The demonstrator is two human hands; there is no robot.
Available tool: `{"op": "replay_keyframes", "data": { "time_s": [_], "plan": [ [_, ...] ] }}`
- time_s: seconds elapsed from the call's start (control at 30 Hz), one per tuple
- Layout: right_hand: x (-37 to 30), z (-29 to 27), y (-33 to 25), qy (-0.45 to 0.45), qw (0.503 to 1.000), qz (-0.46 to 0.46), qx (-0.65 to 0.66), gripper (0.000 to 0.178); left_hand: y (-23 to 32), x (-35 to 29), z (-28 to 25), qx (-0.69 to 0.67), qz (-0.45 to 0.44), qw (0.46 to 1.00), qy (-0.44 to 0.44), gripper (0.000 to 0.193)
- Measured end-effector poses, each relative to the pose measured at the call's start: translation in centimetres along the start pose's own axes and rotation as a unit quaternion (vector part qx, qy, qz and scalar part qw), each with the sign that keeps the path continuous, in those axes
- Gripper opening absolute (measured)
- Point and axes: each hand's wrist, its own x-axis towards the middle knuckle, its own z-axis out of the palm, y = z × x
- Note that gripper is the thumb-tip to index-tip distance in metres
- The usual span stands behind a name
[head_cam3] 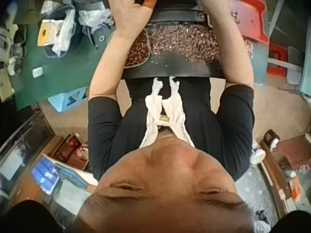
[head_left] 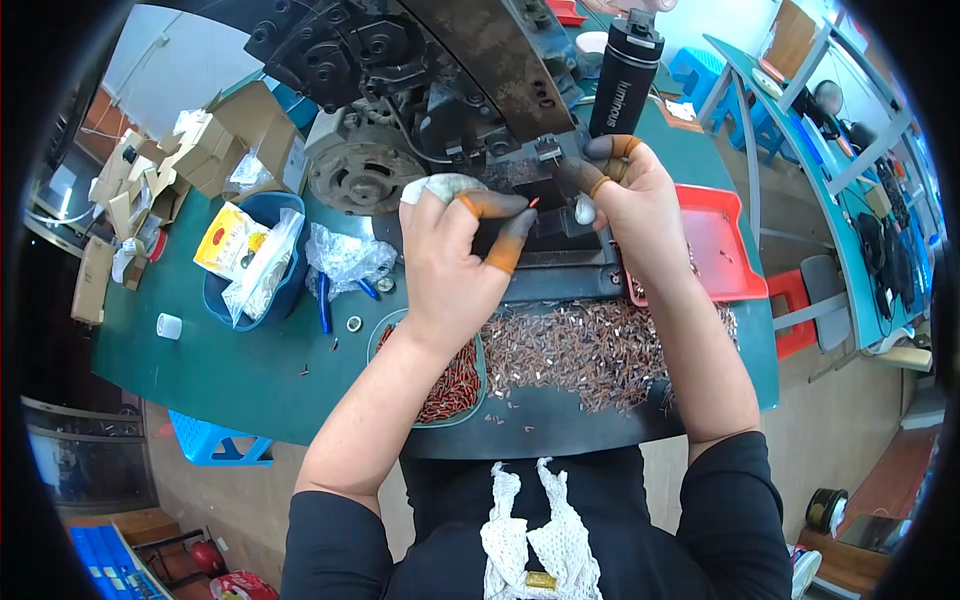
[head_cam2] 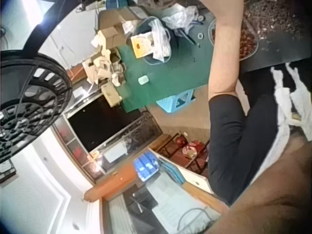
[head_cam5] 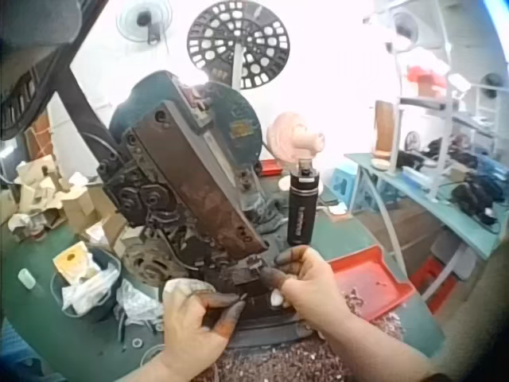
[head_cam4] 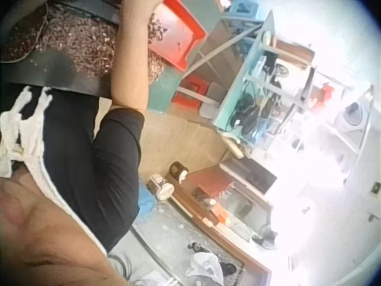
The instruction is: The person repeatedly joins small pins with wire pieces and crimps them together using a tabletop press machine.
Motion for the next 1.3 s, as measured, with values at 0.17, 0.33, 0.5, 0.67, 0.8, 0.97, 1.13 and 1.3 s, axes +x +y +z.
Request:
{"op": "replay_keyframes", "data": {
  "time_s": [0.17, 0.33, 0.5, 0.67, 0.8, 0.97, 1.13, 1.3],
  "plan": [
    [1.5, 0.5, 0.3, 0.028, 1.0, 0.006, -0.012, 0.031, -2.1, 0.9, 2.2, 0.076, 0.089, 0.992, 0.048, 0.024],
    [1.6, 0.8, -0.1, 0.046, 0.998, 0.008, -0.029, 0.03, -3.2, 1.3, 3.7, 0.087, 0.124, 0.986, 0.063, 0.028],
    [1.3, 1.2, 0.2, 0.063, 0.998, -0.001, -0.025, 0.03, -3.7, 1.1, 4.1, 0.102, 0.13, 0.984, 0.067, 0.029],
    [1.5, 1.3, 1.2, 0.057, 0.995, -0.044, 0.065, 0.033, -3.8, 1.1, 4.4, 0.104, 0.132, 0.983, 0.069, 0.027],
    [1.6, 1.2, 1.1, 0.047, 0.998, -0.03, 0.035, 0.031, -3.5, 1.6, 4.6, 0.098, 0.137, 0.983, 0.079, 0.026],
    [1.6, 1.7, 1.4, 0.092, 0.993, -0.065, 0.03, 0.034, -3.5, 1.5, 4.9, 0.108, 0.143, 0.981, 0.079, 0.025],
    [1.4, 1.6, 1.2, 0.088, 0.995, -0.039, -0.007, 0.03, -3.6, 1.6, 5.1, 0.119, 0.162, 0.976, 0.086, 0.031],
    [1.1, 1.8, 0.8, 0.083, 0.996, -0.031, 0.004, 0.031, -3.3, 1.7, 5.2, 0.14, 0.161, 0.972, 0.096, 0.03]
  ]
}}
